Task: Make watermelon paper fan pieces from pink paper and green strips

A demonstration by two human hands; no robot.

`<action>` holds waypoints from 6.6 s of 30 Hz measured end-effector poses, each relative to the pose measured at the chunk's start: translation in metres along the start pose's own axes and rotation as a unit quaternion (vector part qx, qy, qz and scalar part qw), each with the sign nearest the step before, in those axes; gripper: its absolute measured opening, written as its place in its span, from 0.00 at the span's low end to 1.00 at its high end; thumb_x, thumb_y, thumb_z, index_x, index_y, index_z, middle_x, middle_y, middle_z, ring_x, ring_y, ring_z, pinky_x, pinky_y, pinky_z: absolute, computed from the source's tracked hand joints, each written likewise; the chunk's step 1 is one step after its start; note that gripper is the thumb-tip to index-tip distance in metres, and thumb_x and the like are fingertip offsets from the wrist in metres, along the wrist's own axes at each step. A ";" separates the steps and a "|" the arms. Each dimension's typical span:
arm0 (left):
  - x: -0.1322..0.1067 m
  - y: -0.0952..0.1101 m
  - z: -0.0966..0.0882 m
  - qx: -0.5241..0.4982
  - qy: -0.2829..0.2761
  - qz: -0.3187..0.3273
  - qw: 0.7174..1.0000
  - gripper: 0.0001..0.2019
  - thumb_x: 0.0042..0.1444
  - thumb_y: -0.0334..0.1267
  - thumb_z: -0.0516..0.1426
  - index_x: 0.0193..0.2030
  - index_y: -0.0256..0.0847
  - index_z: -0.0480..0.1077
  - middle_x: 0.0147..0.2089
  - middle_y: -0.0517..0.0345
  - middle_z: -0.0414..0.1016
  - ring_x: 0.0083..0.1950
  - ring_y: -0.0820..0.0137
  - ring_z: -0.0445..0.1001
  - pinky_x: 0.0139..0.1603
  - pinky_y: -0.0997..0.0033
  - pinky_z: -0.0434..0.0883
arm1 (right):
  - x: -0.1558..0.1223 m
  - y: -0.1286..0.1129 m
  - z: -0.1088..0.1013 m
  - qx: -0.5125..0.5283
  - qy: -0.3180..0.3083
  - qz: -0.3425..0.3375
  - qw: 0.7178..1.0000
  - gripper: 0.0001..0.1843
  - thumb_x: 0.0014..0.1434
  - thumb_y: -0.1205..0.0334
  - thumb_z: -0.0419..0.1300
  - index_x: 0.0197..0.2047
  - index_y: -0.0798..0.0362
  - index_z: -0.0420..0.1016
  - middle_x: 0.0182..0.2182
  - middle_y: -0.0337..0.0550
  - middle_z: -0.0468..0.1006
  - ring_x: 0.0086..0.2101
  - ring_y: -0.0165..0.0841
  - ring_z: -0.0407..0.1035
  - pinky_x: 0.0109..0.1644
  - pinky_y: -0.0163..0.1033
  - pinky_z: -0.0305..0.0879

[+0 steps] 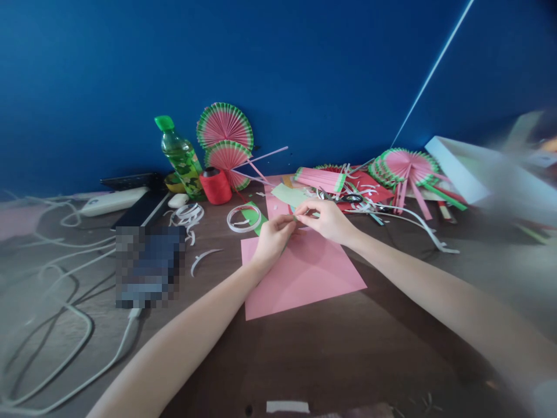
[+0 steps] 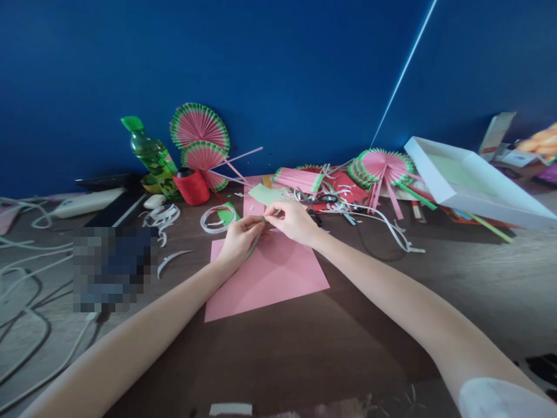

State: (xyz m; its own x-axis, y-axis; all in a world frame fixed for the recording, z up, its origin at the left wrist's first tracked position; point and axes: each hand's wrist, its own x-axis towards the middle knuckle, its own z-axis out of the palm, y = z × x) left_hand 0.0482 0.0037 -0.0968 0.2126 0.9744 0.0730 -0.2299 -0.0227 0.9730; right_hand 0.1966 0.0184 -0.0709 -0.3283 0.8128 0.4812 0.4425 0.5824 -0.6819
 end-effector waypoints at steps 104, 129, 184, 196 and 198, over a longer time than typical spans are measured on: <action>0.001 0.001 -0.002 -0.008 -0.088 -0.003 0.996 0.16 0.49 0.37 0.56 0.45 0.32 0.72 0.22 0.61 0.72 0.24 0.76 0.68 0.30 0.76 0.64 | 0.003 0.013 -0.010 0.272 -0.124 0.128 0.945 0.12 0.46 0.63 0.64 0.36 0.56 0.75 0.30 0.40 0.78 0.34 0.32 0.72 0.42 0.40 0.67; -0.004 0.010 0.003 0.086 -0.064 -0.002 0.994 0.08 0.49 0.39 0.54 0.27 0.36 0.68 0.18 0.62 0.67 0.21 0.77 0.62 0.24 0.77 0.60 | 0.004 -0.002 -0.009 0.162 -0.027 0.137 0.977 0.17 0.48 0.50 0.62 0.21 0.55 0.67 0.19 0.37 0.72 0.23 0.28 0.66 0.32 0.36 0.63; 0.008 0.014 -0.013 -0.027 -0.147 -0.134 0.980 0.04 0.56 0.32 0.53 0.32 0.33 0.65 0.33 0.46 0.79 0.30 0.72 0.77 0.33 0.74 0.72 | -0.011 0.016 0.022 0.262 0.199 0.154 0.932 0.17 0.52 0.48 0.58 0.23 0.51 0.62 0.18 0.34 0.67 0.19 0.27 0.62 0.23 0.35 0.60; 0.009 0.011 -0.019 -0.046 -0.167 -0.143 0.974 0.08 0.58 0.29 0.50 0.37 0.30 0.70 0.34 0.45 0.79 0.31 0.71 0.77 0.35 0.73 0.73 | 0.000 0.026 0.008 0.302 0.240 0.139 0.912 0.18 0.50 0.48 0.61 0.21 0.51 0.62 0.15 0.33 0.66 0.16 0.26 0.61 0.20 0.33 0.56; 0.009 0.011 -0.019 -0.046 -0.171 -0.144 0.974 0.09 0.58 0.28 0.49 0.37 0.29 0.70 0.34 0.45 0.79 0.31 0.71 0.77 0.35 0.73 0.72 | 0.000 0.025 0.008 0.333 0.211 0.154 0.906 0.19 0.49 0.44 0.60 0.23 0.51 0.66 0.15 0.34 0.67 0.17 0.26 0.61 0.20 0.34 0.56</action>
State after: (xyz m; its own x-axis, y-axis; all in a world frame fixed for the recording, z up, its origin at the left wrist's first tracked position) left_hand 0.0293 0.0163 -0.0900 0.5807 0.8058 -0.1160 -0.1953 0.2762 0.9411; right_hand 0.2010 0.0323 -0.0923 0.1355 0.9496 0.2828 -0.1891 0.3049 -0.9334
